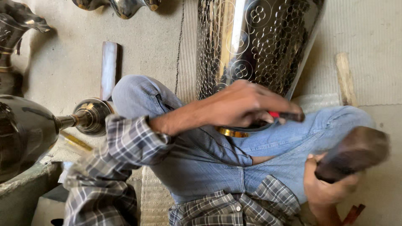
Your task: The person sits cross-legged on the floor with a large engraved brass vase held between their legs. They hold a small chisel against the vase's decorative pattern and repeatedly strike it with a wooden mallet, repositioning the chisel along the design as they work.
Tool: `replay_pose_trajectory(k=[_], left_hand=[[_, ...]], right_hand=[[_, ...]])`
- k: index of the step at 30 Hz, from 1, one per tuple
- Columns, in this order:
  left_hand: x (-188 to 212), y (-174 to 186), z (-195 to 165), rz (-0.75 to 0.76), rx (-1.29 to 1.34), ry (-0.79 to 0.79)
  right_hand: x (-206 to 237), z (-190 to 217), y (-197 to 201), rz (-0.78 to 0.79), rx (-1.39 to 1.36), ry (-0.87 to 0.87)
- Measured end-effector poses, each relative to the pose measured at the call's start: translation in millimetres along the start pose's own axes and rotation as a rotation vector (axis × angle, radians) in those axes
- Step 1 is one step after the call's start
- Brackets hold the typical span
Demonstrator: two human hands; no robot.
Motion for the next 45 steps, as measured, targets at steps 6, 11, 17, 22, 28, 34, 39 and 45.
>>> replay_pose_trajectory(k=[6,11,17,22,28,34,39,45], left_hand=[[31,-4,-5,-0.265,0.05,0.092],[33,6,-3,-0.125,0.001,0.055],[25,6,-3,-0.097,0.023,-0.017],[23,6,2,0.057,0.022,0.147],[26,6,4,-0.043,-0.037,-0.039],[44,-11,6,-0.162,-0.071,0.08],[63,-30,-5,-0.461,-0.169,0.151],[69,-44,-31,-0.816,-0.228,0.248]], right_hand=[[-23,2,19,0.106,0.111,-0.047],[-44,2,31,0.091,0.25,0.173],[-42,3,44,0.05,-0.149,-0.182],[-58,21,45,0.093,-0.063,-0.13],[-76,16,29,0.27,0.242,0.349],[-87,0,23,0.342,0.256,0.401],[-121,23,34,0.535,0.246,0.409],[-160,39,17,0.634,0.17,0.351]])
Point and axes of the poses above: each hand's wrist, its own x-axis away from the middle knuckle, its own y-axis out of the back of the hand, z = x × y, the point moved 1 cm from there along -x, towards the middle knuckle, and after that the axes turned 6 degrees about -z, right-handed, at the moved point
